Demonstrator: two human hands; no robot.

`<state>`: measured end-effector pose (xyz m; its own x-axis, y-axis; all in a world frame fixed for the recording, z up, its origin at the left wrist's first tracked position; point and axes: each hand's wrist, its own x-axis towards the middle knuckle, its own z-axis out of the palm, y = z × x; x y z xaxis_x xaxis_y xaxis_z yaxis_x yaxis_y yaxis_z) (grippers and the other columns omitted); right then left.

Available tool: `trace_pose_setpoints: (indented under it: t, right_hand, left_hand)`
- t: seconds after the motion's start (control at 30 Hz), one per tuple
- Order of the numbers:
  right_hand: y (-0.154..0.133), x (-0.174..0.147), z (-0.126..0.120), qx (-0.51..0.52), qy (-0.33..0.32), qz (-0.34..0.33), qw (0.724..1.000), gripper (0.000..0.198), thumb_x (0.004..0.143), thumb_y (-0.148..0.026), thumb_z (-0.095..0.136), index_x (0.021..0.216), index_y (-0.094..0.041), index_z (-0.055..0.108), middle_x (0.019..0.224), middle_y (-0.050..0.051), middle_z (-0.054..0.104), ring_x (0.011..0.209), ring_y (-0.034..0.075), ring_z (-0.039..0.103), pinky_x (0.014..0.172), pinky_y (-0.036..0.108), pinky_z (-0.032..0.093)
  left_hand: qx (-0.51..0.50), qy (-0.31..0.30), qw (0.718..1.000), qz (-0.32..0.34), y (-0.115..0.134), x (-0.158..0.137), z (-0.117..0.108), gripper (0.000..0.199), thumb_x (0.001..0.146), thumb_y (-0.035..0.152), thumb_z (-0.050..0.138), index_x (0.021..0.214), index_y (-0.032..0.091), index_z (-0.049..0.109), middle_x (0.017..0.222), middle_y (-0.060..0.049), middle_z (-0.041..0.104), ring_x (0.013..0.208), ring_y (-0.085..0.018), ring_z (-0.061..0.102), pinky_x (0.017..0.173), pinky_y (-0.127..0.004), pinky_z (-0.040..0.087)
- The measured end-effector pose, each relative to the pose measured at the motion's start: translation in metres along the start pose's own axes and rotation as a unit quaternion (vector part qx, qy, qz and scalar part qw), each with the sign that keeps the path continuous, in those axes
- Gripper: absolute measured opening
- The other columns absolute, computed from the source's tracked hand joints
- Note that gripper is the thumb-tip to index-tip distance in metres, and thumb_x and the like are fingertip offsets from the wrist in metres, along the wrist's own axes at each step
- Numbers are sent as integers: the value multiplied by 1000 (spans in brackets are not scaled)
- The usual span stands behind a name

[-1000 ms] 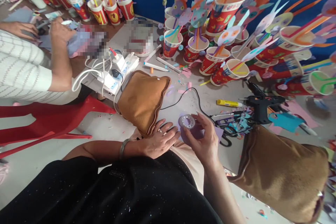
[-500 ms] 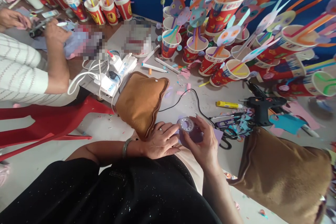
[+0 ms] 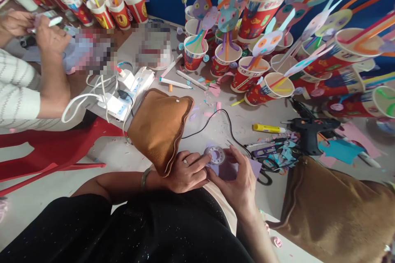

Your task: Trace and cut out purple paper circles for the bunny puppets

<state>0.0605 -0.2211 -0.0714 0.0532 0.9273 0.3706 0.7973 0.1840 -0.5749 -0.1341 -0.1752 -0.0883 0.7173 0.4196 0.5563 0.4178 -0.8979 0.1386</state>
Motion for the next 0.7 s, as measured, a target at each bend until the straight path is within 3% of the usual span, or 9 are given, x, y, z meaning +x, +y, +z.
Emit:
trace_pose_setpoints:
  t: [0.37,0.57,0.7]
  right_hand:
    - [3,-2,-3,13,7,15,1000,77,81,-25,77,149,-20,42,114,12,71,100,26,69,85,45,61]
    - [3,-3,-6,16,-4,30,999,72,81,-25,77,146,-24,46,114,11,72,98,27,70,81,45,62]
    - [5,-3,-7,20,-11,28,999,72,81,-23,77,146,-22,46,112,11,73,98,27,70,82,44,62]
  left_hand:
    - [-24,62,998,12,-1,-7,20,28,88,46,65,83,19,66,125,-11,70,101,-21,64,83,-37,44]
    - [-26,175,984,-14,5,-10,40,23,90,38,58,75,20,61,113,-4,75,88,-16,66,71,-33,48]
    - [-16,182,983,-36,8,-4,39,22,88,35,60,71,21,61,105,0,77,82,-13,66,67,-29,50]
